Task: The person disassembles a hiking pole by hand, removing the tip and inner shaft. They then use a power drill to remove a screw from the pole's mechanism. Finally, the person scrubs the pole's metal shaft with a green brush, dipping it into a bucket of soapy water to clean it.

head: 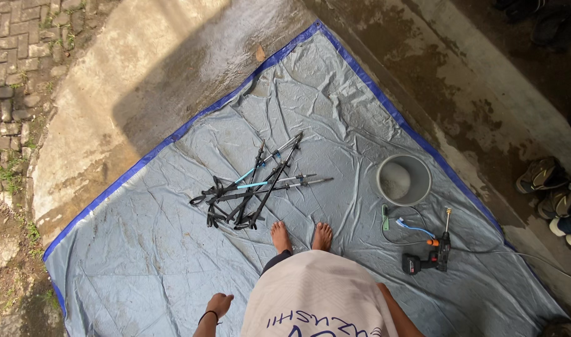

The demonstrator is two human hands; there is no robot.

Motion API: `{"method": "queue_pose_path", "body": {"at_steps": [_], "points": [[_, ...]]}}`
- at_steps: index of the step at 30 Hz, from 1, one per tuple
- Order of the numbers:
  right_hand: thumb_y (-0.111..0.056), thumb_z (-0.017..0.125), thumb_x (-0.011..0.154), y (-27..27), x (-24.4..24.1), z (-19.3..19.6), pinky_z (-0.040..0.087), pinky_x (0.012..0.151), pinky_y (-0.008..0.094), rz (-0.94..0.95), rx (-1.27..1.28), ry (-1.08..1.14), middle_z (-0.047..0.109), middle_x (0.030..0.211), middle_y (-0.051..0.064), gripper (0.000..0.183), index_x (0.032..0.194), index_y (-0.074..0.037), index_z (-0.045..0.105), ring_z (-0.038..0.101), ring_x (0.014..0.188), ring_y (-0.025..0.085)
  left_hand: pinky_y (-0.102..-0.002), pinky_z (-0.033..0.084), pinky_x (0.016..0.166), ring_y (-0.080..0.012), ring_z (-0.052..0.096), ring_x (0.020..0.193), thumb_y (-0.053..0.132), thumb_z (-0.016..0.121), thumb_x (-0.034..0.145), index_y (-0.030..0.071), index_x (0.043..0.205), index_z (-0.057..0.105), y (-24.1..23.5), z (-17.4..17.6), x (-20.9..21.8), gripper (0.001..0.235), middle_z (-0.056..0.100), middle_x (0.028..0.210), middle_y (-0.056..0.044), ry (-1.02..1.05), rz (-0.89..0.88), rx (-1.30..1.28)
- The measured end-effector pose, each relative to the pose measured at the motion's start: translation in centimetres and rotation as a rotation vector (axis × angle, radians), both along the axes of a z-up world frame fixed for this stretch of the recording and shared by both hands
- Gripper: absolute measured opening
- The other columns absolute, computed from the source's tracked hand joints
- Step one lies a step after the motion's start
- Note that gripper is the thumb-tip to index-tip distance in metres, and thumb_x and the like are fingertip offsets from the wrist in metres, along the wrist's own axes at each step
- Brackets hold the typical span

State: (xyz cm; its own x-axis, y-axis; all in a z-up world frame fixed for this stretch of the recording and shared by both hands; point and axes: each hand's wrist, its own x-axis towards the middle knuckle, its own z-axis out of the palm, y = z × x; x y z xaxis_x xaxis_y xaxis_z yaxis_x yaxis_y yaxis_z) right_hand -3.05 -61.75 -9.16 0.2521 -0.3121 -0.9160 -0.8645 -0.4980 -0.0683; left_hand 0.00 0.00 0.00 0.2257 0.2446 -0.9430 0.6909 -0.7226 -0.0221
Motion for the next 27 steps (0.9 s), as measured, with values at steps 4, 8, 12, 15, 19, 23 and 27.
{"method": "queue_pose_path", "body": {"at_steps": [4, 8, 12, 15, 19, 23, 27], "points": [[-0.019, 0.058, 0.097, 0.6, -0.7, -0.7, 0.036, 0.06, 0.039, -0.133, 0.044, -0.042, 0.062, 0.073, 0.012, 0.027, 0.075, -0.007, 0.066, 0.053, 0.065, 0.024, -0.034, 0.029, 0.058, -0.0141, 0.032, 0.053, 0.043, 0.063, 0.102, 0.021, 0.065, 0.041, -2.9, -0.4, 2.2, 0.048, 0.032, 0.06, 0.003, -0.029, -0.019, 0.049], [-0.061, 0.051, 0.099, 3.0, 4.0, 1.1, 0.049, 0.101, 0.038, -0.146, 0.057, -0.249, 0.077, 0.127, 0.015, 0.069, 0.119, -0.005, 0.086, 0.067, 0.123, 0.028, -0.047, 0.052, 0.1, -0.0362, 0.069, 0.123, 0.049, 0.061, 0.095, 0.01, 0.116, 0.072, -8.9, -0.2, 8.2, 0.045, 0.074, 0.129, -0.015, -0.223, -0.122, -0.111], [-0.049, 0.059, 0.102, 5.4, 7.2, 10.2, 0.049, 0.081, 0.042, -0.194, 0.052, -0.242, 0.082, 0.095, 0.009, 0.052, 0.086, -0.003, 0.078, 0.076, 0.094, 0.027, -0.046, 0.044, 0.117, -0.036, 0.056, 0.145, 0.059, 0.06, 0.098, 0.009, 0.153, 0.055, -14.9, 1.0, 10.5, 0.075, 0.059, 0.157, -0.016, -0.185, -0.278, -0.41], [-0.066, 0.061, 0.092, 6.3, 6.6, 9.8, 0.047, 0.116, 0.046, 0.064, 0.11, 0.016, 0.056, 0.165, 0.01, 0.087, 0.162, -0.014, 0.053, 0.058, 0.146, 0.035, -0.053, 0.038, 0.122, -0.0404, 0.043, 0.153, 0.064, 0.06, 0.1, 0.01, 0.167, 0.033, -19.4, 4.8, 9.8, 0.09, 0.041, 0.167, -0.021, 0.03, -0.481, -0.426], [-0.073, 0.061, 0.087, 6.9, 5.1, 8.0, 0.038, 0.125, 0.046, 0.289, 0.106, 0.105, 0.012, 0.185, -0.001, 0.117, 0.177, -0.018, 0.009, 0.041, 0.157, 0.039, -0.072, 0.031, 0.122, -0.0402, 0.016, 0.163, 0.063, 0.059, 0.099, 0.02, 0.162, 0.042, -24.7, 8.3, 7.1, 0.078, 0.026, 0.174, -0.006, 0.181, -0.547, -0.294], [-0.076, 0.079, 0.083, 5.4, 7.8, 7.1, 0.044, 0.12, 0.05, 0.453, 0.006, 0.329, 0.039, 0.167, 0.025, 0.13, 0.175, -0.016, 0.01, 0.047, 0.15, 0.044, -0.081, 0.019, 0.121, -0.0494, 0.005, 0.165, 0.064, 0.071, 0.089, 0.018, 0.161, 0.04, -28.0, 2.0, 4.1, 0.091, 0.018, 0.176, -0.016, 0.07, -0.813, -0.186], [-0.065, 0.089, 0.081, 5.0, 13.2, 3.5, 0.057, 0.105, 0.051, 0.656, -0.156, 0.228, 0.039, 0.155, 0.026, 0.138, 0.173, -0.013, 0.0, 0.056, 0.135, 0.042, -0.07, 0.028, 0.116, -0.0477, 0.019, 0.159, 0.05, 0.068, 0.096, 0.01, 0.159, 0.038, -30.8, -10.6, 2.7, 0.08, 0.036, 0.161, -0.025, 0.098, -1.045, -0.285]]}}
